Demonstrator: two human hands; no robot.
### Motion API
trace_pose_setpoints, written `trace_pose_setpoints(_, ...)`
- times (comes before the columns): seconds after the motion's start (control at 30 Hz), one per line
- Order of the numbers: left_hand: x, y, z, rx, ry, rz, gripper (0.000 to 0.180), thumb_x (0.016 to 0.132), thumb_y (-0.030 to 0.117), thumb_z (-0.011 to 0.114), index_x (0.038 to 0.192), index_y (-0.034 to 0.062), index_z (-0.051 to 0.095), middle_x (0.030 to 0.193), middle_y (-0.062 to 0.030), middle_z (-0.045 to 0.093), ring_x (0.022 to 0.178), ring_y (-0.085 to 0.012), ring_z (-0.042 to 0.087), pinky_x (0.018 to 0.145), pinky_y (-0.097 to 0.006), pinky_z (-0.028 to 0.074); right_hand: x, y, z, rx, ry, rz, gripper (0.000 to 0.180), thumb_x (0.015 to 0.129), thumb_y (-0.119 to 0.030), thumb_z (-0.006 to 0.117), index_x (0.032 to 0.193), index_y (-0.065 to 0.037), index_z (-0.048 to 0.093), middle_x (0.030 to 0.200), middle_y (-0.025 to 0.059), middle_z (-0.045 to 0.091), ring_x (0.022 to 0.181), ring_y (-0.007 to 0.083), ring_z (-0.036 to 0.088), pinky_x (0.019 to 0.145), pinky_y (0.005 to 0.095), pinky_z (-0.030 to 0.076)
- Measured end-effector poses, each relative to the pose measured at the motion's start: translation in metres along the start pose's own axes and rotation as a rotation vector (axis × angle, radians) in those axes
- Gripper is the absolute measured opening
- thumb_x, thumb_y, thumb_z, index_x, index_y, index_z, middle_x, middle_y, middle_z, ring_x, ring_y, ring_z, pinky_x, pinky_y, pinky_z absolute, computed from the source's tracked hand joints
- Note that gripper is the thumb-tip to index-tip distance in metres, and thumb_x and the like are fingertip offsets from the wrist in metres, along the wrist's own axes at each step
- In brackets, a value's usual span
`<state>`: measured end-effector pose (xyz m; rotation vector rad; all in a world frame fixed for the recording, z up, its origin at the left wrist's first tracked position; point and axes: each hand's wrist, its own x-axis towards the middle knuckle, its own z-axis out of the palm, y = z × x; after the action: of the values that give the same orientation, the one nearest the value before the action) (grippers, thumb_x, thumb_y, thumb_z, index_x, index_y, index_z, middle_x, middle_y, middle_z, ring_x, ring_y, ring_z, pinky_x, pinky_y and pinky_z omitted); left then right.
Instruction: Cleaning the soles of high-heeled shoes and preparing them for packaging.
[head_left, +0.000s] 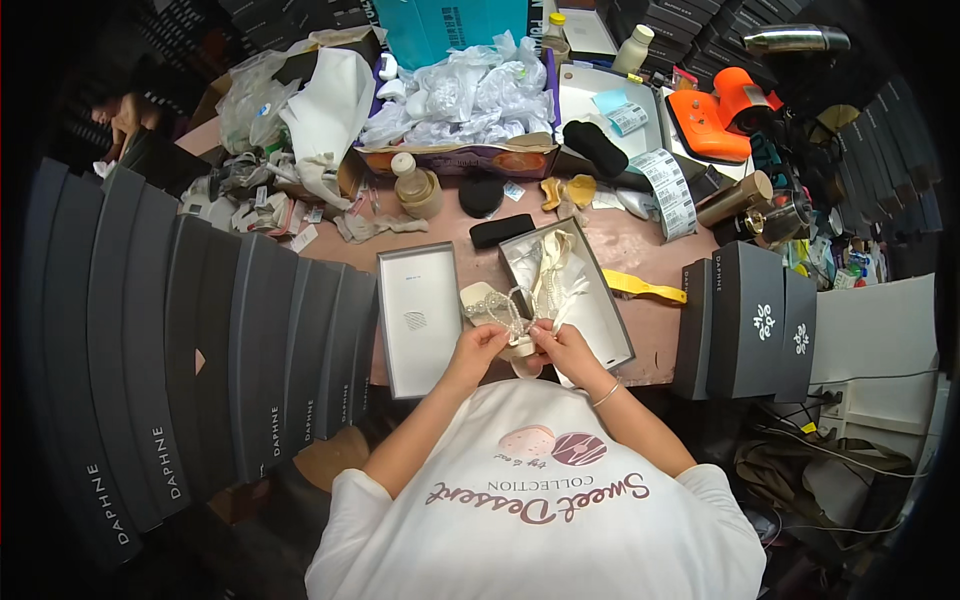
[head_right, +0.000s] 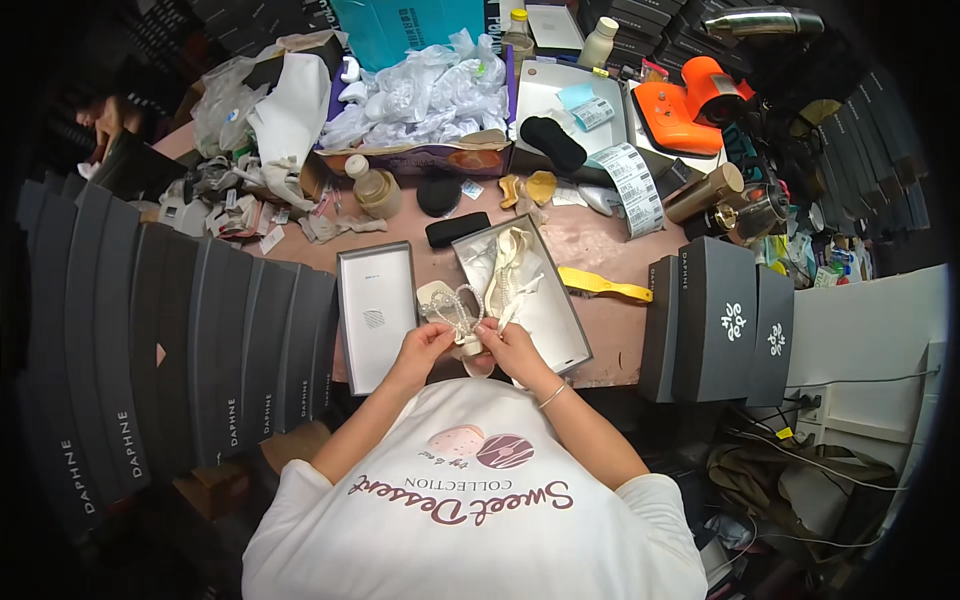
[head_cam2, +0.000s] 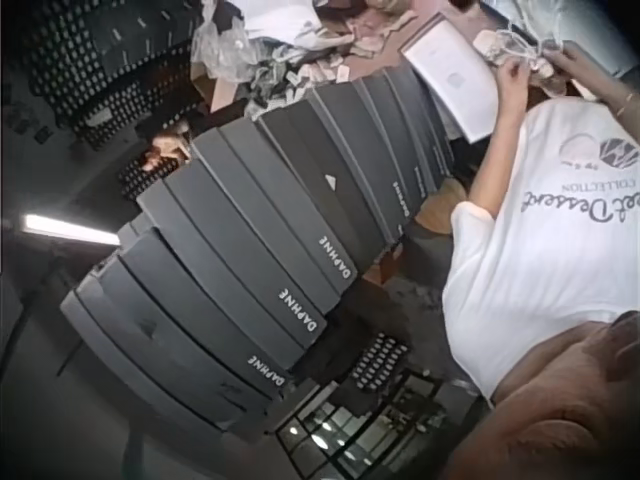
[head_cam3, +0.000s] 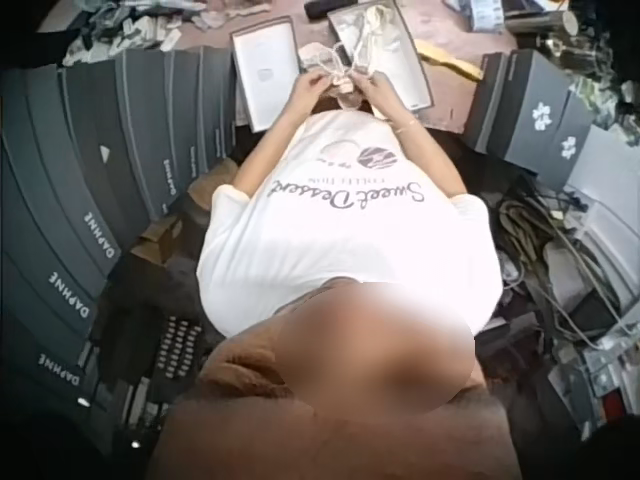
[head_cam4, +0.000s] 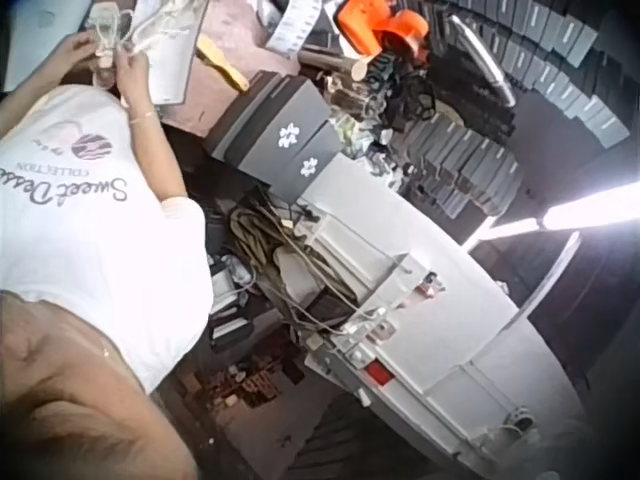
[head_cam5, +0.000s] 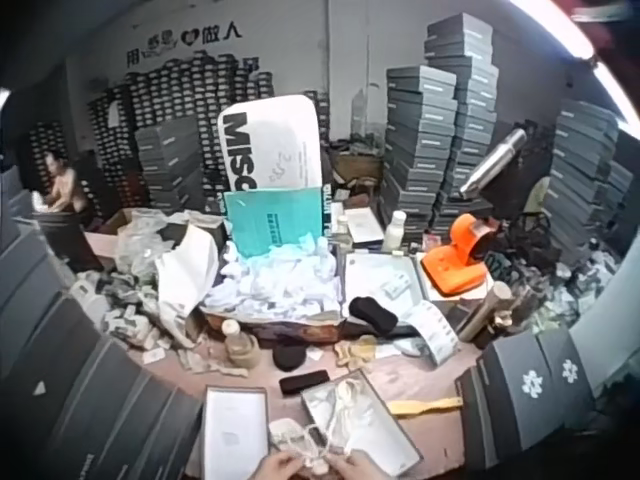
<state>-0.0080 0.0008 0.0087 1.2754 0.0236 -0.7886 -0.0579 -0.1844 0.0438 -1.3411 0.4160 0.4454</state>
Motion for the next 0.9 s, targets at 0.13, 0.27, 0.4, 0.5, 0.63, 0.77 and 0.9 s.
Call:
trace_pose_setpoints(0.13,0.005,-0.002,0.008,0.089,0.057,-0.04,0.013,0.092,0.012,0.059,0.094,-0.0002,0.062,0.089,-0.0049,0.065,0.082,-0.0089,0.059,0.076,-0.022,0.048,-0.003,0.007,-0.021,0.199,0.032,0.123,0.029,0.097,-0.023,0.051,0.106,0.003,0.06,0.088,0.0077,0.064,0.074,0.0138,0.065,0.061,0.0254,0.056)
trace_pose_setpoints(0.27,-0.001,0.003,0.021,-0.295,0.079,-0.112,0.007,0.091,0.008,0.056,0.096,0.0042,0.056,0.096,-0.0093,0.065,0.089,-0.0148,0.061,0.08,-0.028,0.049,-0.011,0.02,-0.037,0.25,0.206,0.071,0.03,0.097,-0.025,0.051,0.106,0.002,0.061,0.082,0.0069,0.063,0.068,0.0131,0.062,0.058,0.0247,0.055)
trace_pose_setpoints(0.4,-0.007,0.003,0.026,-0.559,0.038,-0.103,0.01,0.091,0.006,0.055,0.098,0.0093,0.049,0.104,-0.013,0.064,0.097,-0.0209,0.062,0.085,-0.035,0.05,-0.022,0.026,-0.037,0.356,0.156,-0.02,0.028,0.097,-0.024,0.051,0.106,0.001,0.061,0.076,0.0032,0.059,0.063,0.0092,0.058,0.057,0.0222,0.052)
trace_pose_setpoints(0.5,-0.011,0.005,0.031,-0.433,-0.013,0.045,0.007,0.092,0.005,0.054,0.098,0.0066,0.052,0.103,-0.0126,0.064,0.096,-0.0202,0.062,0.087,-0.034,0.049,-0.036,0.016,-0.028,0.232,0.204,-0.14,0.024,0.096,-0.02,0.054,0.106,0.0,0.063,0.074,0.0023,0.058,0.062,0.0084,0.055,0.057,0.022,0.048)
trace_pose_setpoints(0.63,-0.014,0.007,0.041,-0.058,-0.048,0.296,0.009,0.093,0.001,0.052,0.101,-0.0001,0.056,0.098,-0.0098,0.063,0.095,-0.0183,0.062,0.09,-0.031,0.047,-0.044,-0.006,-0.029,-0.284,0.241,-0.482,0.02,0.094,-0.016,0.058,0.102,-0.001,0.065,0.084,0.0063,0.059,0.065,0.0098,0.055,0.057,0.0233,0.046)
trace_pose_setpoints(0.77,-0.017,0.038,0.042,0.006,-0.106,0.32,0.021,0.092,0.002,0.054,0.113,-0.0003,0.055,0.106,-0.0113,0.06,0.097,-0.0178,0.061,0.091,-0.032,0.046,-0.035,-0.014,-0.033,-0.272,0.232,-0.449,0.018,0.094,-0.015,0.057,0.096,0.0,0.066,0.086,0.0044,0.058,0.067,0.0086,0.055,0.058,0.022,0.048)
trace_pose_setpoints(0.9,-0.008,0.025,0.015,-0.332,0.27,0.028,0.047,0.093,0.012,0.057,0.135,0.0034,0.039,0.127,-0.0133,0.049,0.108,-0.0164,0.053,0.094,-0.034,0.042,-0.022,0.008,-0.05,0.094,0.224,-0.237,0.024,0.096,-0.019,0.054,0.103,0.002,0.064,0.073,0.0008,0.059,0.062,0.0063,0.053,0.057,0.0207,0.047)
